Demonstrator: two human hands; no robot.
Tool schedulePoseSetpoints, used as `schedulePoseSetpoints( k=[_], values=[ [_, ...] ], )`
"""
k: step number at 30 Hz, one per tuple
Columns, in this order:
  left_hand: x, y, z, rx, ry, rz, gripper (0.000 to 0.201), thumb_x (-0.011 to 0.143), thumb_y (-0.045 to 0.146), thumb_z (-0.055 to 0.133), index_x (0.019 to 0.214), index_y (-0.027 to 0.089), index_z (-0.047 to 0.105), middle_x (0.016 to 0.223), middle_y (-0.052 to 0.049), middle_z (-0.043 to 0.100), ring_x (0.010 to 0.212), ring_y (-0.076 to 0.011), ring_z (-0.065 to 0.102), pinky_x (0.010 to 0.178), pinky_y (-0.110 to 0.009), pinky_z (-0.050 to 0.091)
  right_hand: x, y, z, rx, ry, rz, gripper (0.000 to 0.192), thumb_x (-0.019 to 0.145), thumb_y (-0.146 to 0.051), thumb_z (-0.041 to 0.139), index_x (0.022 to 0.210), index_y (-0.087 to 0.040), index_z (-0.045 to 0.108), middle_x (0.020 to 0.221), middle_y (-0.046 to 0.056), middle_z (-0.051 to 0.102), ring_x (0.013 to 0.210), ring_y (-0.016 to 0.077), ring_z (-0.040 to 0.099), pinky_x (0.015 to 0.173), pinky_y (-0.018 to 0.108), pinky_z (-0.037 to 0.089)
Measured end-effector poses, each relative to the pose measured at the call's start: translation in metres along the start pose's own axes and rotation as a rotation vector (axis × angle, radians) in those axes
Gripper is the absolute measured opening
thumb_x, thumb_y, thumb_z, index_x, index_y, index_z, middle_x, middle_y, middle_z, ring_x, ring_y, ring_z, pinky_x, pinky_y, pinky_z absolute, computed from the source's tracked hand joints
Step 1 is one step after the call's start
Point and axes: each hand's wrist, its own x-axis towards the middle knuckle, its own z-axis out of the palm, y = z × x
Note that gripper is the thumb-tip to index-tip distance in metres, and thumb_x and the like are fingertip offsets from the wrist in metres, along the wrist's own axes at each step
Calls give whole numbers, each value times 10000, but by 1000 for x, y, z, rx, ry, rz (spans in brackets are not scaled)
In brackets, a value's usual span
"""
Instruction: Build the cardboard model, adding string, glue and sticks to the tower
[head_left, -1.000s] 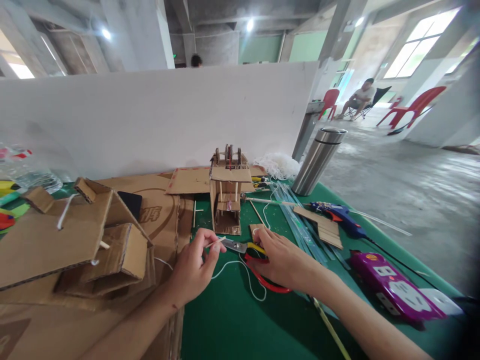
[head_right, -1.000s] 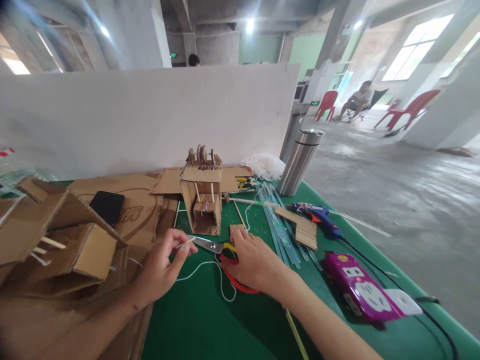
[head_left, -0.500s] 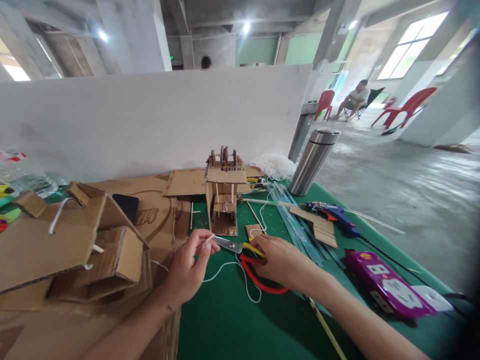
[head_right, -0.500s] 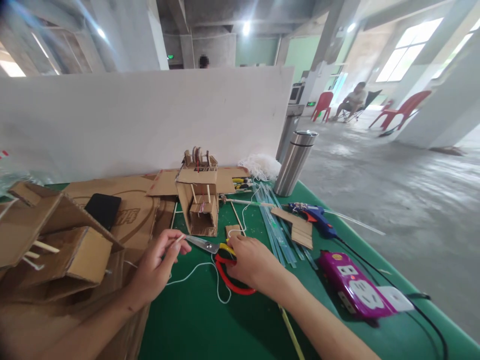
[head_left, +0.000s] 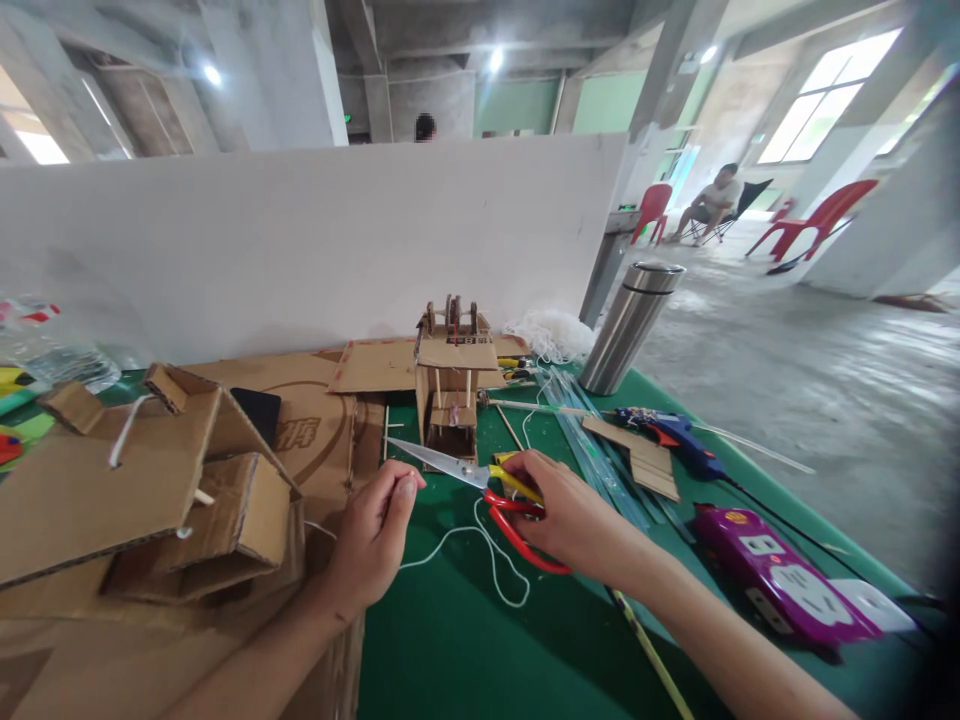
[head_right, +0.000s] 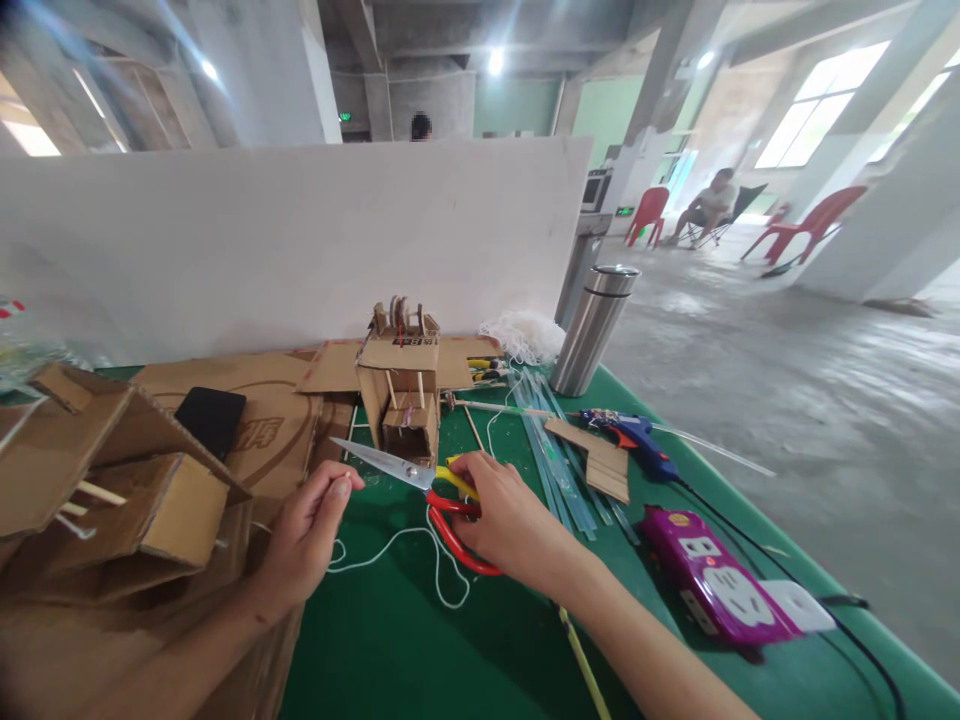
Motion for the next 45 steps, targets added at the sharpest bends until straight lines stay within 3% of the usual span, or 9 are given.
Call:
schedulePoseSetpoints(
  k=[5,9,16,19,21,25,28,37,45],
  values=[
    [-2,-4,2,-65,-14,-26,252,997,390,367,882,223,518,673,41,481,536,-124,428,529,-254,364,3,-2,3,-15,108,-18,270,757,-251,632,1021,-199,638,1045,113,702,907,285,641,784,437,516],
    [-1,-3,2,-40,-4,-25,282,993,338,329,768,221,453,617,56,404,523,-125,386,526,-254,340,3,-3,5,-2,97,-6,267,775,-246,558,1028,-183,617,1004,115,711,855,262,655,750,393,510],
    [2,-6,1,45,-71,29,314,969,297,337,662,231,337,582,64,351,524,-126,388,529,-257,312,-1,-7,9,332,155,51,211,756,-277,594,937,-225,501,784,23,645,638,170,563,588,303,463],
    [1,-5,1,39,-168,61,338,984,308,340,661,218,381,606,50,398,559,-128,436,567,-258,354,-3,-11,11,608,209,38,236,782,-336,652,887,-242,463,748,-12,589,620,143,536,548,267,457],
    [1,-1,1,6,-291,61,334,993,330,363,715,196,493,717,6,518,649,-138,520,617,-259,412,-4,-13,14,711,287,1,249,804,-360,668,876,-246,459,769,-18,572,620,131,529,540,256,461],
    [-4,10,5,-112,-566,103,291,977,326,462,834,174,665,1070,-97,646,1062,-210,611,828,-293,503,-6,-16,24,847,420,-65,198,875,-377,618,949,-261,475,873,-13,558,576,105,517,489,246,448],
    [-9,16,12,-160,-664,168,241,945,281,539,856,166,731,1011,-103,706,1182,-229,591,934,-305,496,-8,-20,33,927,493,-69,160,919,-367,573,995,-283,459,933,-17,543,582,98,530,513,260,477],
    [-17,16,24,-70,-564,277,215,934,222,579,1021,166,768,1108,-91,745,1081,-188,676,972,-261,500,-7,-28,46,861,533,22,162,934,-386,540,985,-282,428,942,-15,512,632,101,494,542,257,450],
    [-14,19,26,-79,-510,275,222,944,256,568,947,154,765,994,-93,763,925,-187,702,854,-264,527,-6,-26,53,749,539,34,178,931,-407,543,991,-272,443,923,-6,508,715,132,503,603,285,470]
  ],
)
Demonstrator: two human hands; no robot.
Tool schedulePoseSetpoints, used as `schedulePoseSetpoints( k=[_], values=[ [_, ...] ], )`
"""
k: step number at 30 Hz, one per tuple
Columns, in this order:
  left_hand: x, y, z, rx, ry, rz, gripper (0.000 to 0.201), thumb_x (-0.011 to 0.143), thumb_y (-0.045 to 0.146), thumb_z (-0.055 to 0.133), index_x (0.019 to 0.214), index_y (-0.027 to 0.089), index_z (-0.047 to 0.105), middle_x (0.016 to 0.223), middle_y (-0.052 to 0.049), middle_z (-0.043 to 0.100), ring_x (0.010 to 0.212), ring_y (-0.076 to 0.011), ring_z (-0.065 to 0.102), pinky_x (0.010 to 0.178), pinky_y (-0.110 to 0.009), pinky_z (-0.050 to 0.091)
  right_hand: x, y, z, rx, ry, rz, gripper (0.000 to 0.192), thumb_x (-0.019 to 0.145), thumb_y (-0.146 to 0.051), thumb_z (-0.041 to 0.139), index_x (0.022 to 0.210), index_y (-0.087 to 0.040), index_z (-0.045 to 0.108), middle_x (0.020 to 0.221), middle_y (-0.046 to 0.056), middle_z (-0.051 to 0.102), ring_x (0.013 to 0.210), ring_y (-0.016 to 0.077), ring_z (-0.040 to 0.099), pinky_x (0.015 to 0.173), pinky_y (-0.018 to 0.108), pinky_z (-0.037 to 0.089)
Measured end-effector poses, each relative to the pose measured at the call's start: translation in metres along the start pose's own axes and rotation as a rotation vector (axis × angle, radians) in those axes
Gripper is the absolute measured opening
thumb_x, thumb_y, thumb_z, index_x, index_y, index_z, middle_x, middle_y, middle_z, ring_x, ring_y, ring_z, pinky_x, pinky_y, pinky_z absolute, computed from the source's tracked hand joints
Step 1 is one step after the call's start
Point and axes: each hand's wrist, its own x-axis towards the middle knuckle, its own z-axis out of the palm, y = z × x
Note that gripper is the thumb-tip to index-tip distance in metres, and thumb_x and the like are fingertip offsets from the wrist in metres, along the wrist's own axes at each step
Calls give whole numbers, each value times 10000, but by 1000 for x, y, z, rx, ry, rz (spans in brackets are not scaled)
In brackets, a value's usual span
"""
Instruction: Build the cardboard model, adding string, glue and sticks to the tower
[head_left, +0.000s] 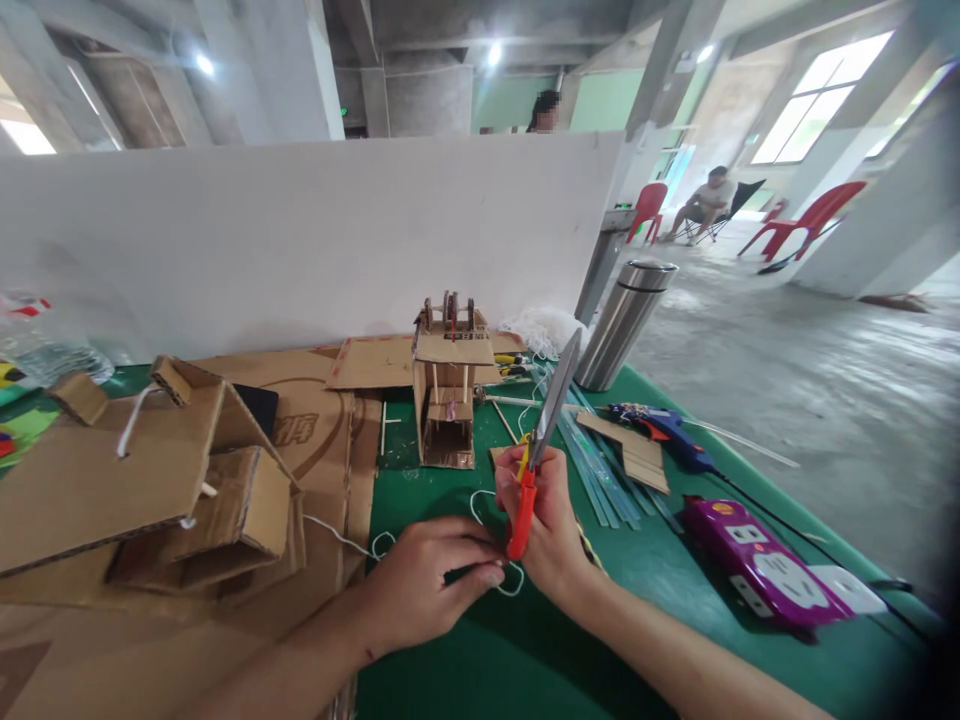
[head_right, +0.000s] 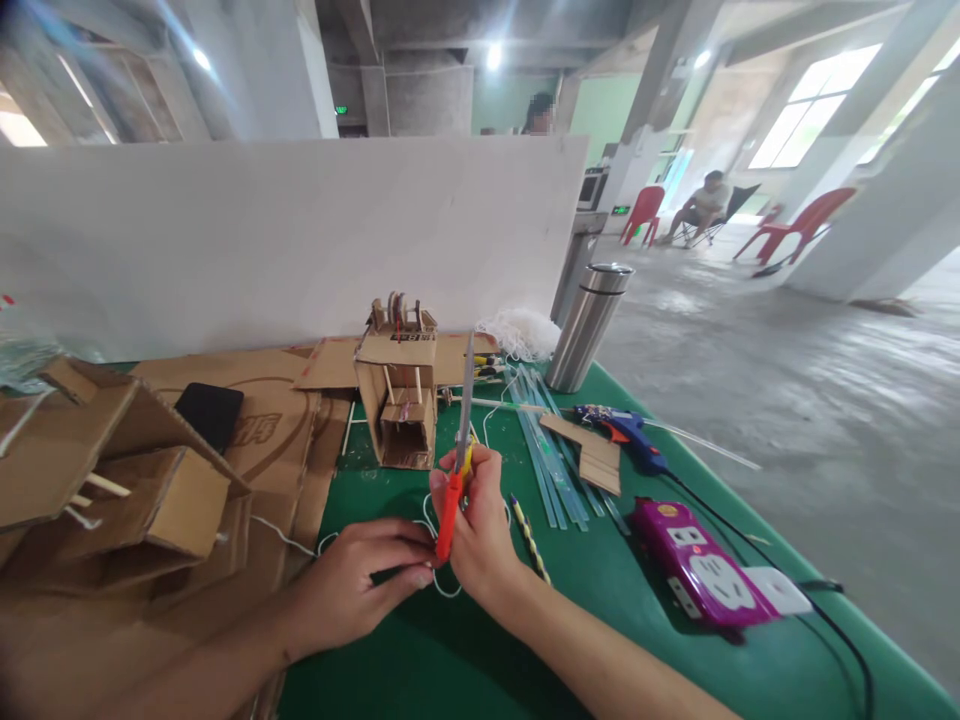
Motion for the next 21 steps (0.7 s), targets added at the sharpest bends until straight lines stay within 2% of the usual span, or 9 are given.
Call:
schedulePoseSetpoints(
  k=[2,4,6,8,10,13,15,18,21],
  values=[
    [0,2,-3,-83,-5,-41,258,953,285,539,902,150,753,946,-94,754,888,-185,693,818,-271,516,2,1,-1,-13,9,-16,184,925,-402,549,990,-270,439,918,-6,505,722,136,505,609,288,472],
    [-2,1,-7,-244,-13,-114,350,960,369,500,795,148,716,823,-76,718,769,-165,662,732,-264,500,4,1,-3,-19,13,-26,185,921,-389,552,988,-269,428,880,-16,501,702,136,504,602,285,470],
    [-3,-2,-8,-433,-8,-221,468,949,489,462,654,159,612,657,-27,615,601,-131,569,606,-248,457,6,1,-6,-46,9,-23,184,914,-357,554,990,-270,410,826,-32,495,664,133,495,590,281,460],
    [-4,-6,-9,-545,7,-313,516,931,569,443,599,179,507,571,19,498,520,-110,475,538,-235,412,7,2,-8,-100,5,-25,207,888,-303,572,996,-269,399,812,-33,505,655,136,503,600,286,461],
    [-3,-7,-9,-536,16,-330,498,931,573,455,643,174,534,646,3,525,577,-121,504,570,-240,442,6,3,-10,-166,-7,-37,258,843,-244,591,1013,-263,398,830,-22,525,665,142,522,623,297,470],
    [1,-4,-10,-389,-36,-210,417,940,500,511,773,160,686,894,-74,638,829,-182,610,752,-290,508,4,4,-10,-235,-63,-55,317,791,-183,574,1041,-257,393,843,-11,544,663,149,539,616,298,469],
    [3,-2,-10,-310,-100,-126,351,948,425,535,839,167,747,953,-90,690,920,-205,647,841,-308,507,2,4,-8,-273,-94,-53,329,767,-171,555,1042,-255,394,832,-10,551,659,156,543,606,298,463],
    [4,-1,-9,-277,-143,-113,277,946,342,562,923,167,776,960,-92,756,917,-206,702,848,-292,520,0,4,-5,-321,-113,-21,335,748,-180,550,1038,-254,399,814,-11,555,652,164,549,609,308,463],
    [4,-1,-8,-244,-123,-131,254,939,305,577,937,158,784,972,-96,779,912,-210,725,819,-275,531,-1,4,-3,-344,-125,6,323,748,-193,548,1031,-253,403,831,-3,566,677,176,568,639,329,476]
  ],
)
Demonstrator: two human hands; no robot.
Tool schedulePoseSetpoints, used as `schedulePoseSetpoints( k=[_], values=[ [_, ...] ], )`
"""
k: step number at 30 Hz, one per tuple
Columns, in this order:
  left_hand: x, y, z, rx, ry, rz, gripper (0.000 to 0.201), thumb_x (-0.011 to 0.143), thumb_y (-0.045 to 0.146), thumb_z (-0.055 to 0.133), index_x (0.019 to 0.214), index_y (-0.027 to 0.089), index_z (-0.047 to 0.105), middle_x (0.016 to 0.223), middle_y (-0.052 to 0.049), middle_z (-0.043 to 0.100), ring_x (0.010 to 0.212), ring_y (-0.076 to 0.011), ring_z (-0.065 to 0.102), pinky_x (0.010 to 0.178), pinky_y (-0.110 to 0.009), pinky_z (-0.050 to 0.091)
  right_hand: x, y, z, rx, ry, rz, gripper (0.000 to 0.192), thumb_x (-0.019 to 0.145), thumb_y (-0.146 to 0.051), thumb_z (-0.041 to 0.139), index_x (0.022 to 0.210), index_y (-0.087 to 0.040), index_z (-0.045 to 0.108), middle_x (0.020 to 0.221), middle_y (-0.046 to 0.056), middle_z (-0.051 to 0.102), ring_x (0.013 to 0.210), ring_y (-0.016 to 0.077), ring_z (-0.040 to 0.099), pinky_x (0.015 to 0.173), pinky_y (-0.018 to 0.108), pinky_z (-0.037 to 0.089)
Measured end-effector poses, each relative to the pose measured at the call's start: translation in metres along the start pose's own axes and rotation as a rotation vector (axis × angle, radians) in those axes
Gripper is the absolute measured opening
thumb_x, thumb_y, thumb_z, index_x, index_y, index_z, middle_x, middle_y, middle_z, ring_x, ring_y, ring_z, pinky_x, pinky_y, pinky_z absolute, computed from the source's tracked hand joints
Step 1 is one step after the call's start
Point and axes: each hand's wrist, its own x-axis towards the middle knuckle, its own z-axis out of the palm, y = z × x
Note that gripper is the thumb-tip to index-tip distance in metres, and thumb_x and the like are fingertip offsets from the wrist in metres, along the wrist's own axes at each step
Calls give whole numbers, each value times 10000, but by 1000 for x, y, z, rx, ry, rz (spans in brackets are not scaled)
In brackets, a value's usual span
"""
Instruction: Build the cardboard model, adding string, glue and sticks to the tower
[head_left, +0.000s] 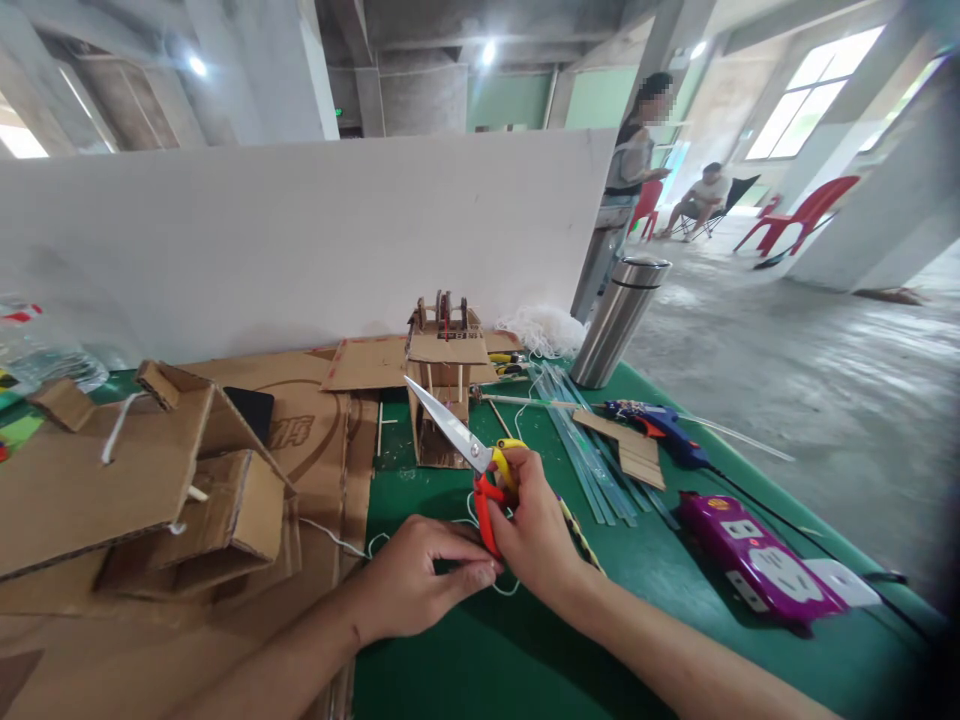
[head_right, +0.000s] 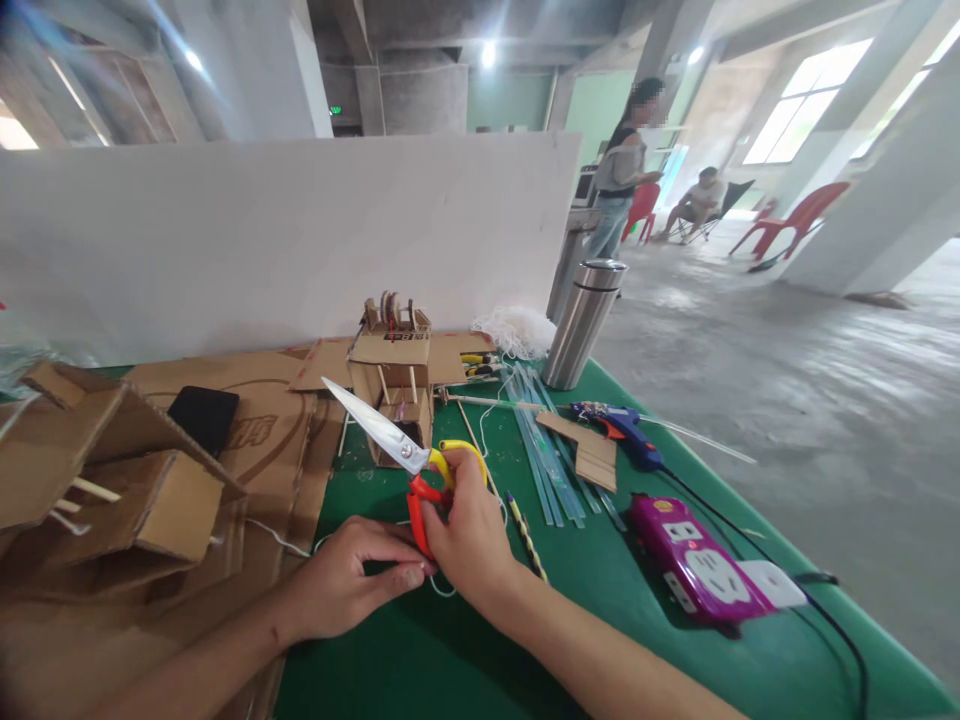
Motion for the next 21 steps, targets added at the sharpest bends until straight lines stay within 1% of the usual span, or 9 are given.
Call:
schedulePoseSetpoints(
  k=[4,6,10,14,18,21],
  values=[
    [0,2,-1,65,35,14,256,941,289,574,906,152,787,921,-88,789,858,-200,732,767,-259,529,1,0,0,-21,-12,23,305,766,-216,549,1034,-246,407,851,13,592,691,185,590,658,346,489],
    [0,2,-2,100,58,23,251,941,283,572,901,159,786,900,-76,791,831,-191,731,752,-256,526,2,-1,-1,-27,-5,8,302,771,-226,546,1041,-242,411,879,30,601,711,190,600,658,345,494],
    [-1,-1,-4,77,160,-3,200,914,291,617,930,182,785,949,-67,789,871,-191,726,783,-265,531,7,-2,-7,-21,-10,-5,282,790,-252,536,1045,-237,416,931,63,632,754,201,628,666,338,503],
    [-1,-4,-6,44,244,-24,150,864,285,681,906,186,785,882,-58,770,790,-174,701,720,-259,524,14,-1,-15,-110,-15,4,259,775,-281,548,1009,-233,448,934,76,654,758,222,637,691,363,497],
    [-2,-3,-9,76,264,-31,191,879,322,656,913,185,786,804,-51,721,729,-158,651,670,-249,492,18,6,-17,-233,-68,-37,283,760,-266,578,1021,-241,471,953,81,675,821,255,652,720,378,493],
    [-4,-4,-11,111,240,-42,272,932,371,576,962,194,780,772,-45,688,708,-153,618,641,-244,469,17,10,-13,-342,-139,-60,280,777,-247,590,1039,-235,491,949,82,686,819,259,660,680,354,486]
  ],
)
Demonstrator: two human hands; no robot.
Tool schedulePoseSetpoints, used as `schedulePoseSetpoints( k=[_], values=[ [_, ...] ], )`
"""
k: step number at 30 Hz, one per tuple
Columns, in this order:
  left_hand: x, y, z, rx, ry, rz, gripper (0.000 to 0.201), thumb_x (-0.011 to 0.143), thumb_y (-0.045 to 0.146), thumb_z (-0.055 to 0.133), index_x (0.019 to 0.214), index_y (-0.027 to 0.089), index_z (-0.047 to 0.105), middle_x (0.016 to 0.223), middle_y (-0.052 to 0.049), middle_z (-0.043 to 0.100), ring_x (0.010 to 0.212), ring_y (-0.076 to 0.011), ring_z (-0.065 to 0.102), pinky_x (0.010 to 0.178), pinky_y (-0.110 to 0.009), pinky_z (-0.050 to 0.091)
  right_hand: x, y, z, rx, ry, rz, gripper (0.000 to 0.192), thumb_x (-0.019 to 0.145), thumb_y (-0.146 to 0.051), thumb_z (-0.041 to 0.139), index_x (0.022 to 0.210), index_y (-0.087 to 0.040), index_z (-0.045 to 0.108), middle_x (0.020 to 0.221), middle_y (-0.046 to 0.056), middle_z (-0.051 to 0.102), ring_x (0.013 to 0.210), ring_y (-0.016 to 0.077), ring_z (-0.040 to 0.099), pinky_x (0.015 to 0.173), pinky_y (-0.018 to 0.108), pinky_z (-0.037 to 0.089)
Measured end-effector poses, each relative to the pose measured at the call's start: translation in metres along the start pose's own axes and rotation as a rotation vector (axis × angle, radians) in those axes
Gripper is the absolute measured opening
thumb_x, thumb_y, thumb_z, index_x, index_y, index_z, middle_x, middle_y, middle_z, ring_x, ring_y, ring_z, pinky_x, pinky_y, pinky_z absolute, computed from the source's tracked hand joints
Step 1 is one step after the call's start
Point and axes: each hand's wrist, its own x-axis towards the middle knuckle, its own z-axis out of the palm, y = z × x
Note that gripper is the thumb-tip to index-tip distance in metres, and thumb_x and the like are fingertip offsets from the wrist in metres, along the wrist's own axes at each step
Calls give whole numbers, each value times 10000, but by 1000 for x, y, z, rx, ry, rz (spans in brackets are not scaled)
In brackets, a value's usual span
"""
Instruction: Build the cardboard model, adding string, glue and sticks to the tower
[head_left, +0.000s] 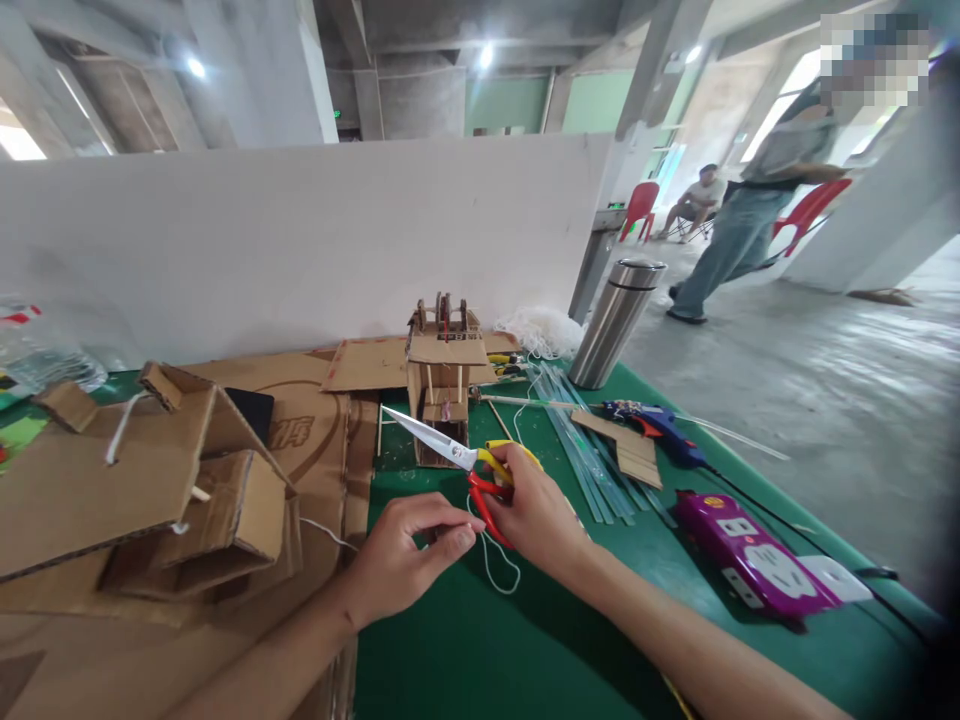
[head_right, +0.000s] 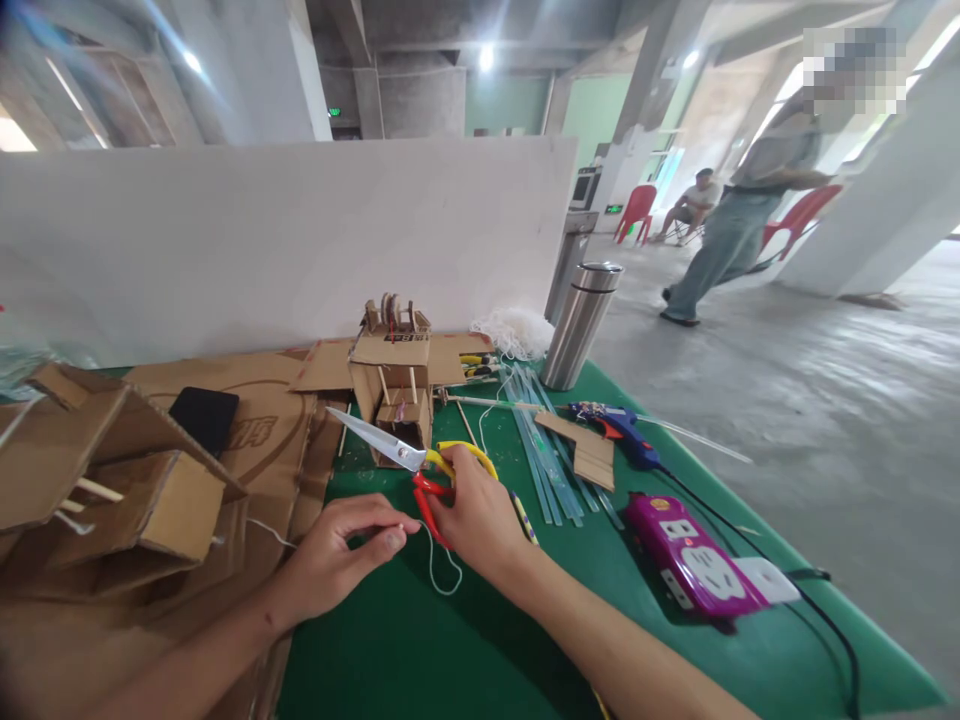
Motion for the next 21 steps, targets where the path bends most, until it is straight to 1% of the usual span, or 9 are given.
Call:
schedulePoseSetpoints(
  k=[2,5,7,9,12,15,18,21],
  values=[
    [0,-1,0,-27,-20,-7,327,954,405,531,994,189,773,764,-44,668,680,-145,604,627,-242,472,-1,0,4,-47,-58,-12,242,798,-243,597,1020,-231,501,932,79,693,804,253,662,670,344,483],
    [0,-4,1,-86,-35,-19,373,961,437,508,1027,172,762,773,-50,668,631,-135,597,607,-244,486,-2,-3,8,-87,-126,-40,240,779,-205,631,987,-216,513,967,104,701,891,279,662,729,364,488],
    [1,-4,2,-96,-36,-21,353,946,434,540,1019,172,764,774,-55,697,642,-141,616,625,-249,495,-2,-4,9,-100,-149,-45,268,758,-169,645,991,-204,519,1011,126,701,953,298,655,775,380,485],
    [1,-5,2,-98,-31,-24,310,919,422,593,987,179,773,767,-53,733,668,-153,641,652,-255,502,-2,-4,10,-96,-156,-41,272,759,-163,644,999,-199,522,1018,128,703,964,298,656,789,380,483],
    [1,-4,3,-111,-21,-41,252,878,400,657,928,185,779,801,-53,771,717,-172,681,690,-265,516,-1,-1,9,-79,-158,-26,259,778,-189,639,1011,-203,524,988,104,713,911,271,666,755,351,481],
    [1,-4,3,-88,-12,-8,216,874,376,667,894,187,772,852,-55,775,776,-182,693,713,-264,516,1,0,8,-68,-156,-15,259,772,-190,635,1008,-211,531,968,80,721,873,245,668,725,321,474],
    [0,-1,2,-16,1,30,268,937,365,566,914,177,756,845,-60,742,760,-168,669,686,-251,504,1,1,8,-67,-150,-6,252,767,-188,627,1003,-206,539,957,80,726,866,244,676,720,316,477],
    [-2,11,1,85,4,29,353,987,340,437,923,156,731,816,-65,700,689,-150,646,647,-247,501,0,3,11,-62,-144,-4,268,770,-207,616,1028,-198,544,986,99,726,900,261,688,740,332,492]
  ],
)
